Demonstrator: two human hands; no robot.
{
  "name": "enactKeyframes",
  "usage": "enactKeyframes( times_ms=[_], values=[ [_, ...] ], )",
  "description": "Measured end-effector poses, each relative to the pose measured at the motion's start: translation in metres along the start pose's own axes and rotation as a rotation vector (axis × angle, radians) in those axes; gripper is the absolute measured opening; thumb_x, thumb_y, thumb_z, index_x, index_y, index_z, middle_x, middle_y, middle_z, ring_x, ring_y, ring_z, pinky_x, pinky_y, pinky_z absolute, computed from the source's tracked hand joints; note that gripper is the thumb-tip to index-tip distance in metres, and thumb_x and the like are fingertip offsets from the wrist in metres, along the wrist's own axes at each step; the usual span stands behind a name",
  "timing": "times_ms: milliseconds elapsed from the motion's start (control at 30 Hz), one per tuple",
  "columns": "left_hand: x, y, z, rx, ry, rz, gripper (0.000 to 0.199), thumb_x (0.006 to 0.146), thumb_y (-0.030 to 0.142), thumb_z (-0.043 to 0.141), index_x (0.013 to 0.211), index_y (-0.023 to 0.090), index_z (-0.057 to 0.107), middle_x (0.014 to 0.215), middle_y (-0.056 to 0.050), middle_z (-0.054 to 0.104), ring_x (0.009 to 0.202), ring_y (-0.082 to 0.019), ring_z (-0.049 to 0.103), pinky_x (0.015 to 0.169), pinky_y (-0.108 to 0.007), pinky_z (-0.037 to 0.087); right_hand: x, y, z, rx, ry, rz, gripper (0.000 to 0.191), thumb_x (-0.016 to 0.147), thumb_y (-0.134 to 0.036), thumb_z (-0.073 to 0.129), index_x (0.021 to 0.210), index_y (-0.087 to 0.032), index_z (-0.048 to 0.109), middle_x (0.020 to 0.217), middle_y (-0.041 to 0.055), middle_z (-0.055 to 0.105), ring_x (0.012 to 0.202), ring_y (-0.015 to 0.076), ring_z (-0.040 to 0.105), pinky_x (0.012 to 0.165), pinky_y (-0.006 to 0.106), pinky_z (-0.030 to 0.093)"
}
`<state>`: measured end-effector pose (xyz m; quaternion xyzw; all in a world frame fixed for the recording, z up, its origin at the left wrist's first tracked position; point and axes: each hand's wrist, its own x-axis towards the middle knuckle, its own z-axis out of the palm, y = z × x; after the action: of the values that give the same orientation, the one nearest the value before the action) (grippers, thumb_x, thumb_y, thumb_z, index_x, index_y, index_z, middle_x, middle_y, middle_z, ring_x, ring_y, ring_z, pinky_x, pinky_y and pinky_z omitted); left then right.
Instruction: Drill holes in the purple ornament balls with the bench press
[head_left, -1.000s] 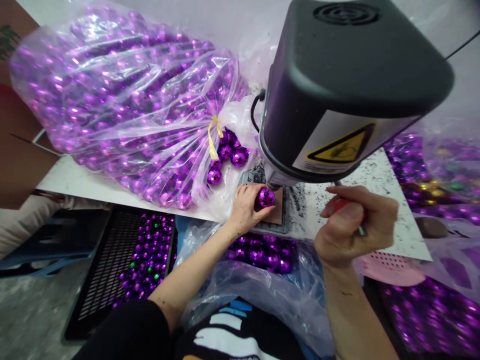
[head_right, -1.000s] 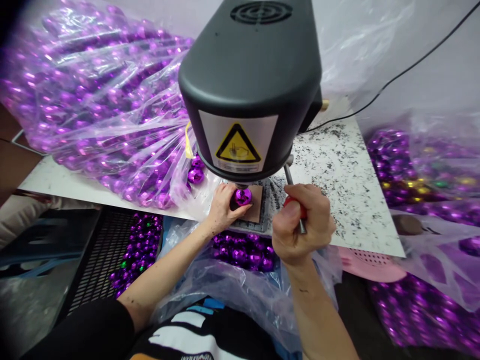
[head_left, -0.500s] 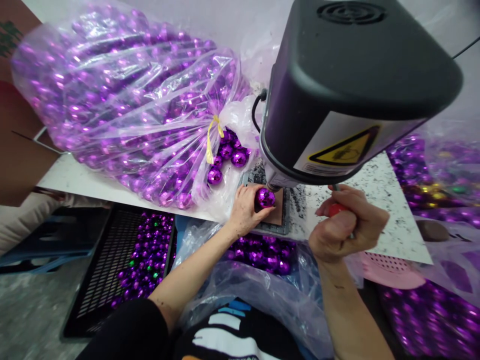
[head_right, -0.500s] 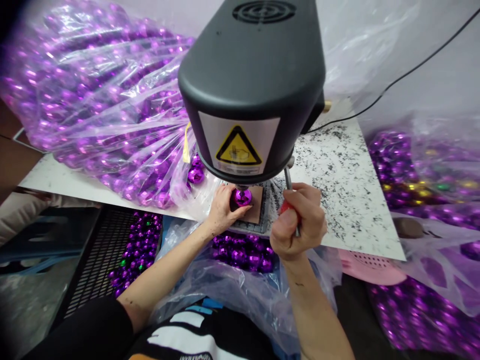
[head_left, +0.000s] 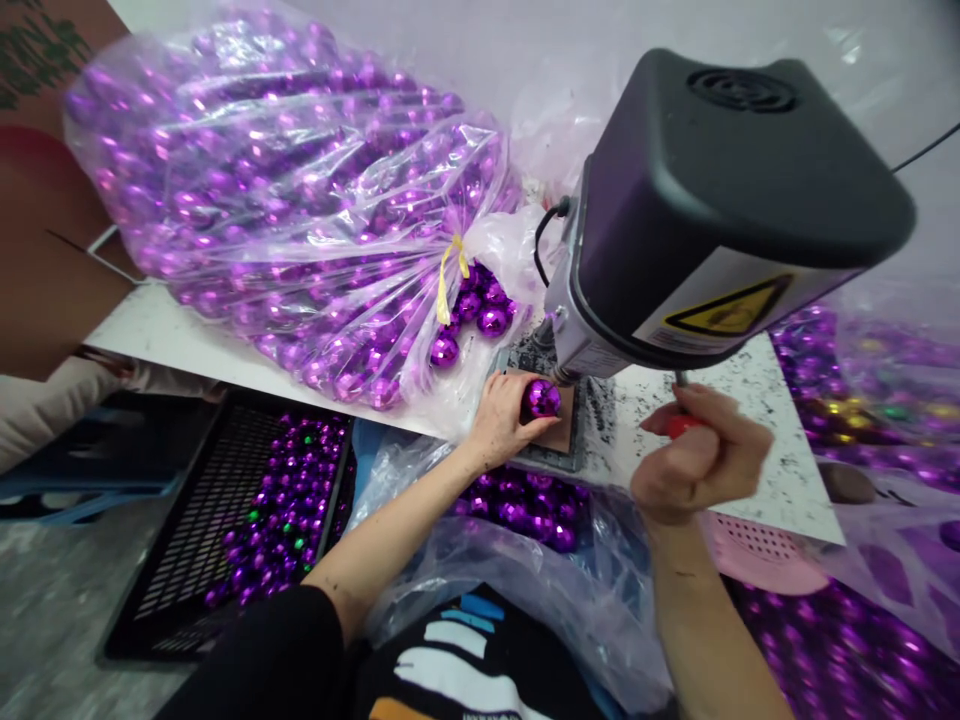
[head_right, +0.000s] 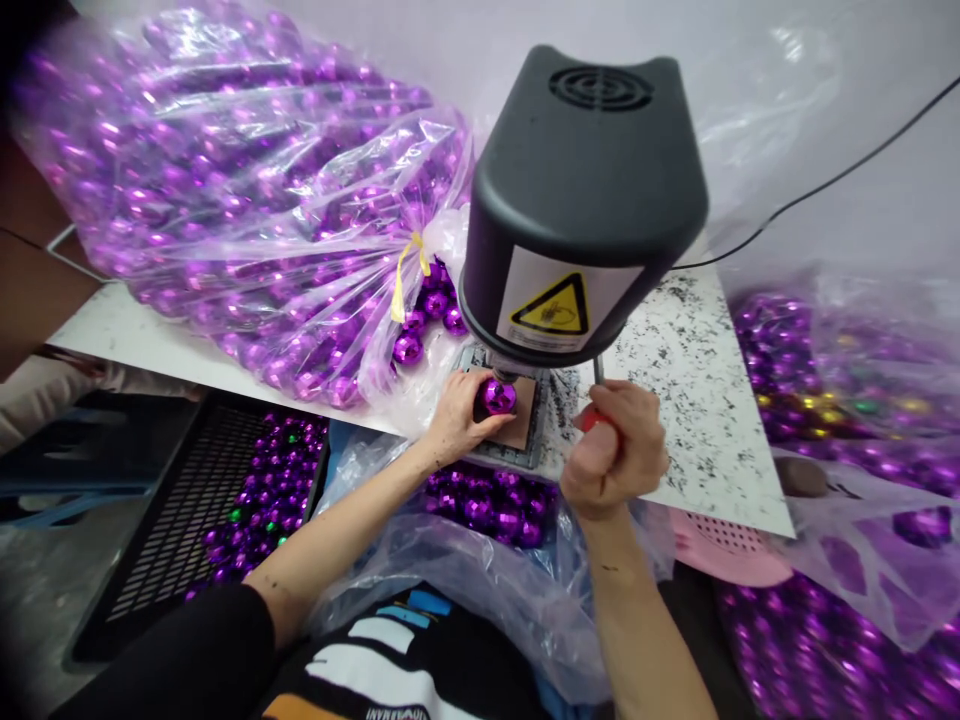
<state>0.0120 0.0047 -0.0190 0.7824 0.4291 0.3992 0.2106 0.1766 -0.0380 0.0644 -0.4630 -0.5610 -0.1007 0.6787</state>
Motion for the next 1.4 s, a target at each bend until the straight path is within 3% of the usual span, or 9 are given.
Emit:
enactKeyframes(
  times_ms=[100,233,400,500,600,767,933,1100,1400],
  values=[
    [-0.003,0.001,-0.004,-0.070,-0.009,-0.014,0.054,0.078,0.039,0.081,0.120,0.018,0.055,0.114,-0.011,0.067,0.108,-0.027,0.062,0.102,-0.047,0.045,0.038,-0.023,0.000,-0.021,-0.013,0.126,0.031,0.094,-0.034,0.042,0.088,-0.014,0.065,0.058,-0.0030,0.047,0.047,0.0055,0.050,0.046,0.020,0.032],
    [-0.031,0.013,-0.025,-0.137,-0.031,-0.079,0.054,0.083,0.038,0.076,0.128,0.019,0.052,0.120,-0.012,0.064,0.113,-0.027,0.061,0.099,-0.044,0.049,0.073,-0.036,0.006,0.075,-0.035,0.310,0.042,0.089,-0.049,0.052,0.074,-0.010,0.059,0.055,-0.0036,0.043,0.042,0.0062,0.048,0.037,0.021,0.029],
    [-0.067,0.028,-0.065,-0.120,-0.288,-0.003,0.075,0.081,0.047,0.076,0.143,0.023,0.043,0.136,-0.014,0.056,0.125,-0.028,0.055,0.106,-0.045,0.047,0.073,-0.035,0.010,0.141,-0.014,0.322,0.051,0.084,-0.061,0.055,0.073,-0.011,0.056,0.053,-0.0045,0.040,0.037,0.0060,0.043,0.033,0.022,0.026],
    [-0.050,0.012,-0.085,-0.017,-0.254,0.016,0.071,0.085,0.048,0.072,0.145,0.023,0.042,0.137,-0.014,0.055,0.126,-0.028,0.054,0.106,-0.045,0.046,0.071,-0.035,0.011,0.151,-0.009,0.319,0.051,0.085,-0.061,0.055,0.073,-0.011,0.055,0.053,-0.0042,0.040,0.038,0.0063,0.043,0.033,0.022,0.027],
    [-0.011,-0.022,-0.096,0.366,-0.109,-0.055,0.042,0.092,0.021,0.060,0.133,0.018,0.055,0.131,-0.016,0.059,0.121,-0.032,0.054,0.103,-0.053,0.042,0.071,-0.036,0.010,0.171,-0.034,0.309,0.050,0.086,-0.059,0.053,0.074,-0.011,0.054,0.051,-0.0046,0.040,0.038,0.0071,0.044,0.034,0.023,0.030],
    [0.037,-0.057,-0.098,0.658,-0.151,-0.163,0.041,0.079,0.004,0.062,0.119,0.012,0.063,0.119,-0.022,0.064,0.113,-0.038,0.056,0.094,-0.056,0.042,0.073,-0.035,0.007,0.158,-0.074,0.306,0.050,0.087,-0.059,0.053,0.074,-0.011,0.053,0.052,-0.0039,0.044,0.040,0.0062,0.046,0.037,0.021,0.032],
    [0.030,-0.038,-0.098,0.030,-0.007,-0.220,0.052,0.076,0.027,0.080,0.123,0.017,0.060,0.114,-0.012,0.067,0.101,-0.026,0.062,0.091,-0.042,0.047,0.072,-0.036,0.006,0.139,-0.102,0.314,0.049,0.088,-0.058,0.052,0.075,-0.011,0.054,0.052,-0.0044,0.045,0.041,0.0046,0.045,0.039,0.020,0.032],
    [0.006,-0.011,-0.087,-0.894,-0.100,-0.451,0.058,0.074,0.036,0.082,0.126,0.021,0.061,0.116,-0.007,0.067,0.092,-0.016,0.065,0.073,-0.026,0.049,0.072,-0.037,0.009,0.173,-0.072,0.319,0.048,0.088,-0.057,0.052,0.074,-0.011,0.054,0.050,-0.0046,0.043,0.039,0.0055,0.044,0.038,0.021,0.033],
    [-0.006,-0.008,-0.062,-1.433,-0.268,-0.788,0.041,0.079,0.039,0.079,0.113,0.018,0.069,0.107,-0.011,0.073,0.088,-0.019,0.071,0.063,-0.023,0.048,0.074,-0.036,0.006,0.153,-0.106,0.320,0.051,0.088,-0.059,0.050,0.075,-0.010,0.053,0.053,-0.0046,0.044,0.042,0.0037,0.045,0.038,0.019,0.030]
  ],
)
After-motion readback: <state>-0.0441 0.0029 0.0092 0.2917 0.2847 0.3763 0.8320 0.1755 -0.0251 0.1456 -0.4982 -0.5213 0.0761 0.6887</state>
